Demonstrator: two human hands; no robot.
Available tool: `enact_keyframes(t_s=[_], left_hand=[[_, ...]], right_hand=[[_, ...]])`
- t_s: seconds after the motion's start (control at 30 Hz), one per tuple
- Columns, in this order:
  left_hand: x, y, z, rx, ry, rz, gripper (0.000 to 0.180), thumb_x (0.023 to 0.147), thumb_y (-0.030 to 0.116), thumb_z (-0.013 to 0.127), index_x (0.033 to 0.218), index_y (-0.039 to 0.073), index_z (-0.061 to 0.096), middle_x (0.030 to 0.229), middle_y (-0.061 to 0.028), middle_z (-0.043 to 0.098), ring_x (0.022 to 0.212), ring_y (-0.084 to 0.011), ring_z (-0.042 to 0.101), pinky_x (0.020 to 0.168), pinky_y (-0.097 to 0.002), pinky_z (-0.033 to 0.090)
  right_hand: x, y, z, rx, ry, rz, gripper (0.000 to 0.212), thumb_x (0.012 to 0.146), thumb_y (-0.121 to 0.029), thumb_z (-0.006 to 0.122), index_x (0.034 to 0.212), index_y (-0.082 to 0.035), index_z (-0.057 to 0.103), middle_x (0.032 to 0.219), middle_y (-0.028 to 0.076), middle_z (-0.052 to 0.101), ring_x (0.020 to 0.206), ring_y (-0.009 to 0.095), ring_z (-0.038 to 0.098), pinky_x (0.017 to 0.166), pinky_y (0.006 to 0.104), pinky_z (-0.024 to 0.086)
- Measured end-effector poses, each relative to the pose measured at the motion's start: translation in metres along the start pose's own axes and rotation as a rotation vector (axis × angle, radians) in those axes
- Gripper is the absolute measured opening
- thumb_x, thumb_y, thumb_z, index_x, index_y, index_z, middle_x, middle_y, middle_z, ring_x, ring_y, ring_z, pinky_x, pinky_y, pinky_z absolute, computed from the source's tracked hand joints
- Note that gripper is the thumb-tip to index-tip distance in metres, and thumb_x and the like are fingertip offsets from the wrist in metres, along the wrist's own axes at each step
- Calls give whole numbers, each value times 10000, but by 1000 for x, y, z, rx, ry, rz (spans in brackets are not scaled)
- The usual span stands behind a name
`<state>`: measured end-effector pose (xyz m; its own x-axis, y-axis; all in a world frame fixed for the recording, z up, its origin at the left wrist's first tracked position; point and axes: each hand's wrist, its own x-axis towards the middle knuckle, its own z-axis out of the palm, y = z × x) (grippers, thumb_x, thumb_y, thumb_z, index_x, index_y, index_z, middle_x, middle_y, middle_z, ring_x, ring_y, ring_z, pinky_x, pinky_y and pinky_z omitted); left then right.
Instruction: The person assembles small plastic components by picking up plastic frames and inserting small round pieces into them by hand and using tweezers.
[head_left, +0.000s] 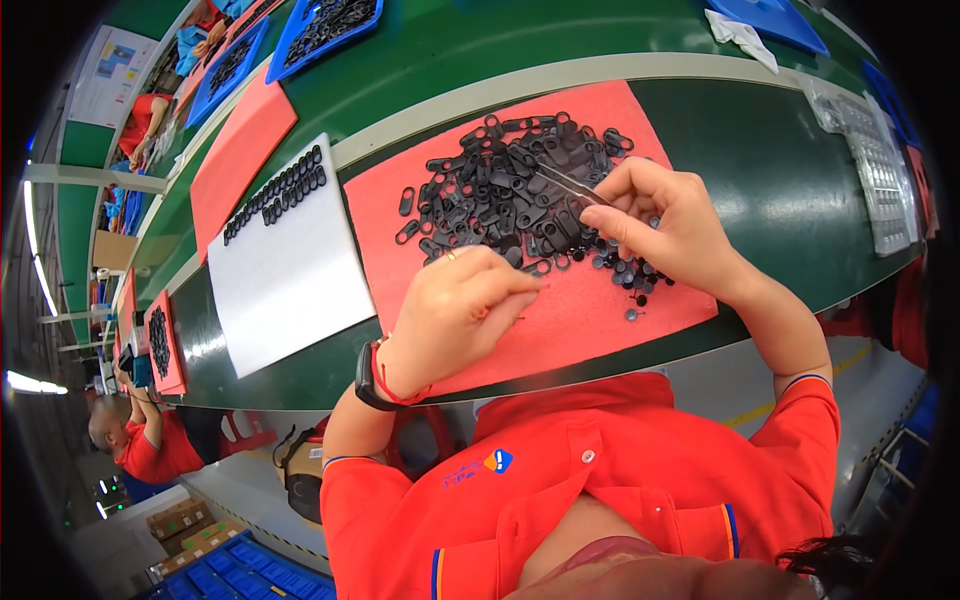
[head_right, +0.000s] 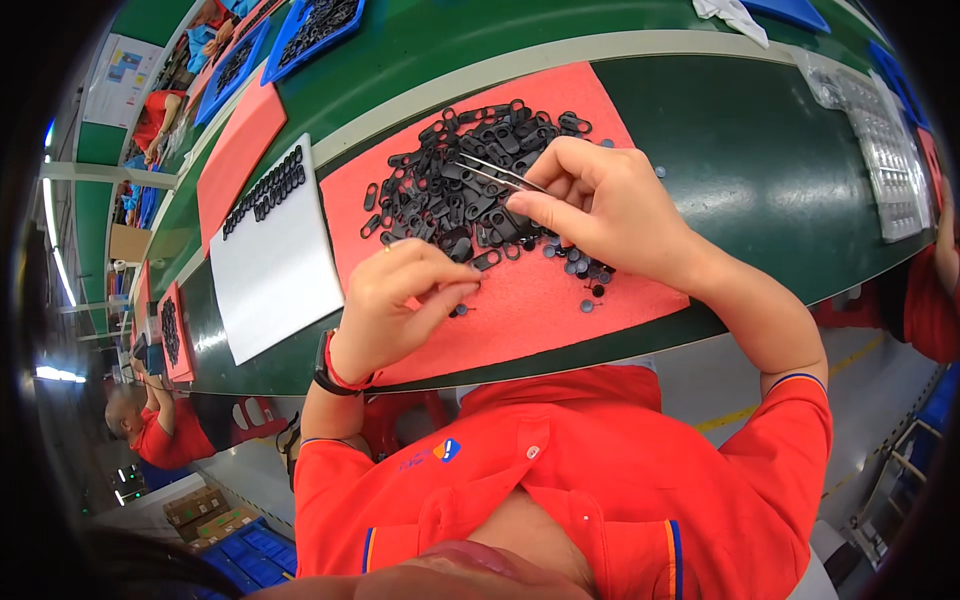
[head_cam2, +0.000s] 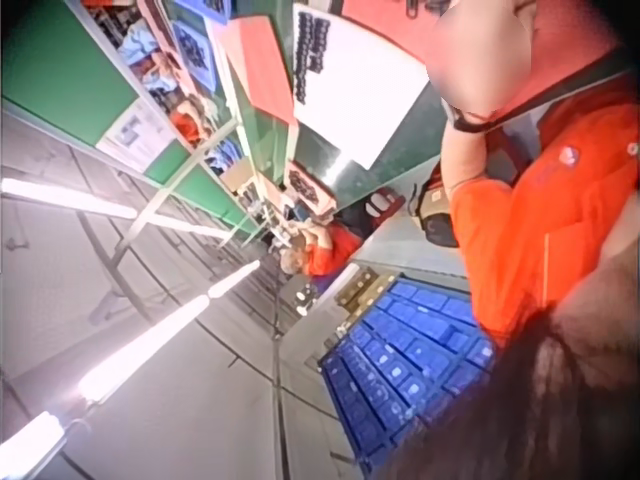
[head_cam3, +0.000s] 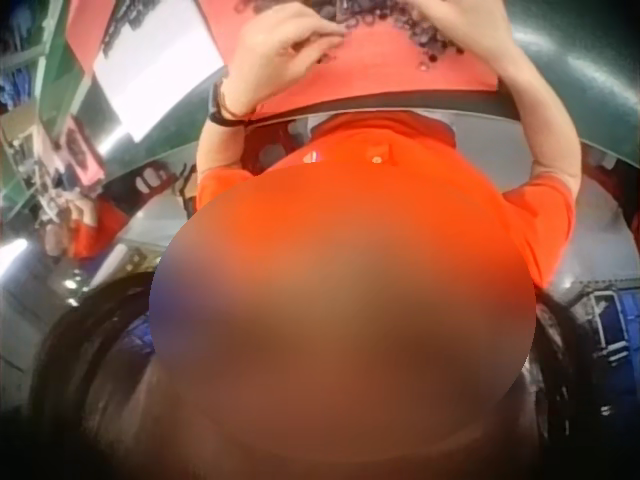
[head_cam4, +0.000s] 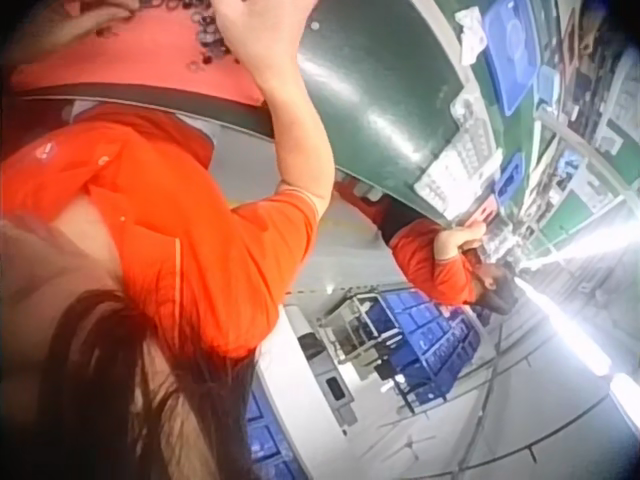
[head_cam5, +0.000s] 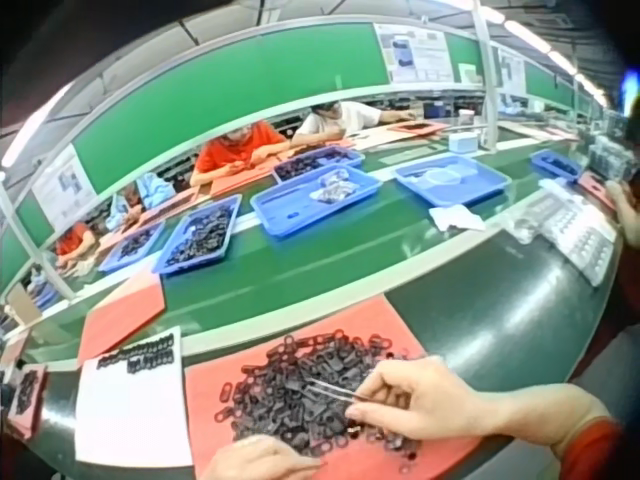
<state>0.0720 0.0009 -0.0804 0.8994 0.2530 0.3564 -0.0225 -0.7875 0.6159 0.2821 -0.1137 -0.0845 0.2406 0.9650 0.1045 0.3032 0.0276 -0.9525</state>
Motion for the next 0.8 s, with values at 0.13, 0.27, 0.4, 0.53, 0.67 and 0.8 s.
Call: enact_keyframes(t_s=[0.13,0.27,0.4,0.53,0.67,0.8], left_hand=[[-12,2,-3,51,-209,-12,168,698,17,704,858,64,686,740,-51,569,676,-194,569,577,-298,452],[-9,4,-6,115,-354,-19,182,722,56,697,902,73,678,754,-55,541,694,-218,553,602,-318,452],[5,5,0,168,-292,16,175,730,69,687,902,71,654,770,-61,521,713,-225,544,609,-324,455],[28,-1,29,278,-130,147,137,725,76,653,831,23,583,777,-89,493,740,-248,527,605,-339,462],[36,-8,40,255,-150,27,157,714,102,679,798,13,579,811,-122,516,796,-288,544,641,-361,472],[41,-12,38,124,-180,-44,154,715,108,689,793,30,581,774,-117,520,787,-300,547,665,-378,469]], right_hand=[[-1,0,-1,-43,34,-66,119,837,-69,655,845,17,572,660,17,595,525,34,546,459,173,411],[1,3,-3,-34,21,-68,123,837,-71,657,843,18,572,658,15,592,527,36,542,463,175,411],[3,3,-4,-35,9,-88,123,836,-69,659,845,20,574,662,16,596,530,39,542,466,177,412],[1,3,-5,-38,12,-75,125,832,-65,662,847,26,577,667,20,603,537,39,547,470,175,415],[3,5,-4,-39,26,-112,121,833,-58,659,847,30,577,669,23,606,541,41,552,472,175,418],[3,7,-5,-23,25,-139,121,835,-57,657,851,32,577,678,24,608,541,42,554,470,177,422]])
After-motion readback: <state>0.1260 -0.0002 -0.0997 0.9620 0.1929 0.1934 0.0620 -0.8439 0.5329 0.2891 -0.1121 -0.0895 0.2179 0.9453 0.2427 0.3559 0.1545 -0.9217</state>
